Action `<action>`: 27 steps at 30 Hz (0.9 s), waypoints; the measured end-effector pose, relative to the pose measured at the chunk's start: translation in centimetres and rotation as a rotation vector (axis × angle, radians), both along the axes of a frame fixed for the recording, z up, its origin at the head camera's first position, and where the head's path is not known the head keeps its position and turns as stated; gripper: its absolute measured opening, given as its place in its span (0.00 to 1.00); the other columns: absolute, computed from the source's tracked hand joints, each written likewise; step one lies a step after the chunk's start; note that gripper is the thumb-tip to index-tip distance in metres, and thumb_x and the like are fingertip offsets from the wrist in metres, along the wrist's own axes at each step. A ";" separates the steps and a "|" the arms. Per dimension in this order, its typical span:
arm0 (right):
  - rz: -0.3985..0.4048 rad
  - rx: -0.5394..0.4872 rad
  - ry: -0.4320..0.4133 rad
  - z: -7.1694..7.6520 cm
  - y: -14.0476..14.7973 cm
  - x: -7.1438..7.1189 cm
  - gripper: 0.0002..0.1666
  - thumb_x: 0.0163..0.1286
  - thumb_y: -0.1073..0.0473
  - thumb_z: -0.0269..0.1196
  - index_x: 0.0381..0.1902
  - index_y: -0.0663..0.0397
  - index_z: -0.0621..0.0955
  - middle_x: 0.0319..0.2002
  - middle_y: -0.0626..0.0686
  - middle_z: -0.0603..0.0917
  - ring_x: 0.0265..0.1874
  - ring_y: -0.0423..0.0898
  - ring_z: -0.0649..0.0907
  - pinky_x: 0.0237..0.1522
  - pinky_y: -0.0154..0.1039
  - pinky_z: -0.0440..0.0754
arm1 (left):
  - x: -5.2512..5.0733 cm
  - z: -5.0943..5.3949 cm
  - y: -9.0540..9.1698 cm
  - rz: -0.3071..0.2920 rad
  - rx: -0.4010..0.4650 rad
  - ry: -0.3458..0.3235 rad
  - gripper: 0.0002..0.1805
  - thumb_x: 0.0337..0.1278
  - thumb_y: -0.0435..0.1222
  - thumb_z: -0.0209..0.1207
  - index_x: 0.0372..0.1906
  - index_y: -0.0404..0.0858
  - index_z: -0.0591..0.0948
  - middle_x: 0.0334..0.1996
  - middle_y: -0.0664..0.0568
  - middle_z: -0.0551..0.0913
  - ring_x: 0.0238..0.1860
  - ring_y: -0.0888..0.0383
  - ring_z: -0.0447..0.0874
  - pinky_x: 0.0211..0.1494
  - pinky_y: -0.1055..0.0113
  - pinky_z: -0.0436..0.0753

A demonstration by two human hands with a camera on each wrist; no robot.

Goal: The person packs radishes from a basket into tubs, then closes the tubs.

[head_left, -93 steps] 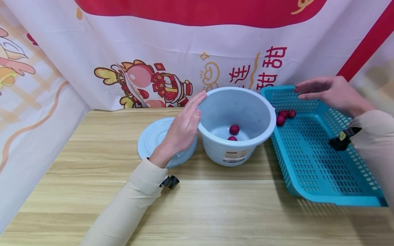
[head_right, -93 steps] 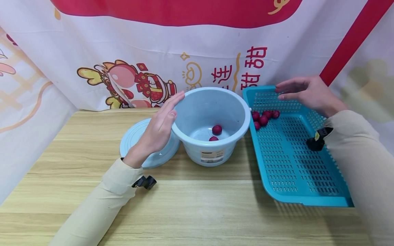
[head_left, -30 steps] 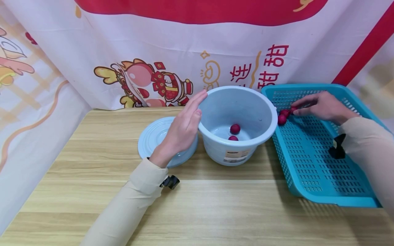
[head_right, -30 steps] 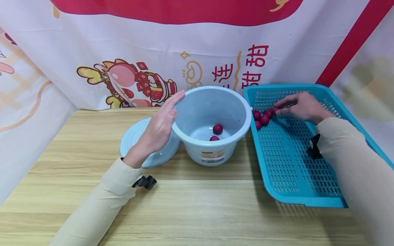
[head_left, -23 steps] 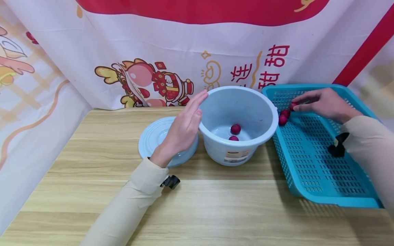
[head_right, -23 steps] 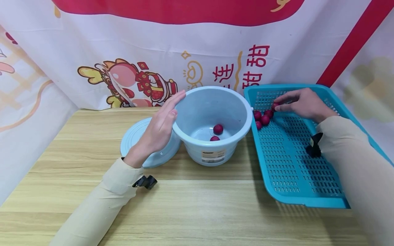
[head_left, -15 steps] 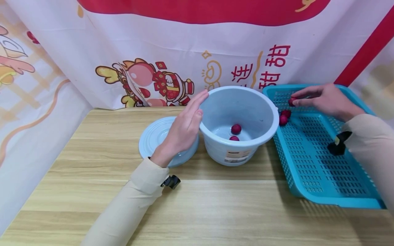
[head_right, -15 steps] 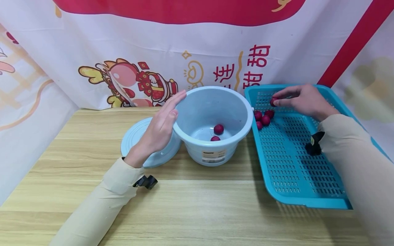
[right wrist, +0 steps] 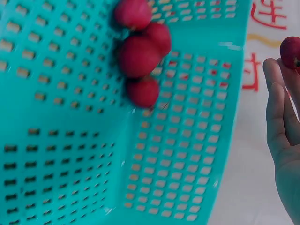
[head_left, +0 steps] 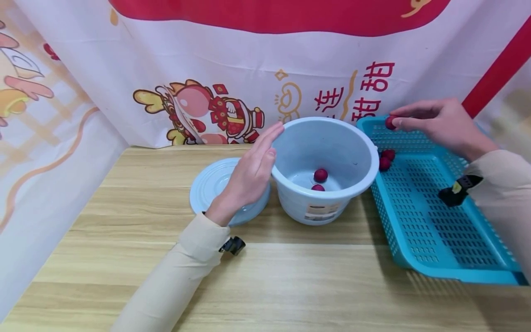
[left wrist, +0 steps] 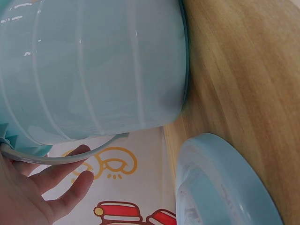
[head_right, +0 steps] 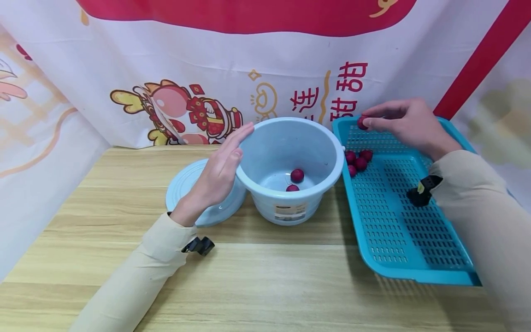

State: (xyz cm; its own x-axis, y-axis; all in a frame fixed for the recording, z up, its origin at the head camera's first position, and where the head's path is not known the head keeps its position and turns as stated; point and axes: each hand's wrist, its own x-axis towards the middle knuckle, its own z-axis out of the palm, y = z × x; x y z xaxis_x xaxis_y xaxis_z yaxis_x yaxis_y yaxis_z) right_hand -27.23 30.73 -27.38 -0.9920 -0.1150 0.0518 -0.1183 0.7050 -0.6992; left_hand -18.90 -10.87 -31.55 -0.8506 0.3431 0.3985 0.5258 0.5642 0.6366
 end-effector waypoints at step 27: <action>0.233 -0.080 0.218 2.4 -9.5 3.1 0.27 0.68 0.46 0.74 0.63 0.43 0.87 0.52 0.40 0.91 0.46 0.33 0.89 0.45 0.20 0.85 | -0.1 -0.1 0.0 0.004 -0.002 0.006 0.31 0.83 0.41 0.36 0.85 0.43 0.60 0.87 0.55 0.56 0.86 0.58 0.55 0.87 0.53 0.62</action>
State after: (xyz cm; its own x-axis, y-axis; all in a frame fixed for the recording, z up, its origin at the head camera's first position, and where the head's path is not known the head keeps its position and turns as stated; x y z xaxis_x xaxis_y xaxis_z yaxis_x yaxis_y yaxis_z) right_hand -24.15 21.19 -25.02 -0.9038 -0.3250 0.2785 -0.4235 0.5853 -0.6914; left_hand -18.97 -10.87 -31.64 -0.8494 0.3406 0.4032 0.5277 0.5677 0.6319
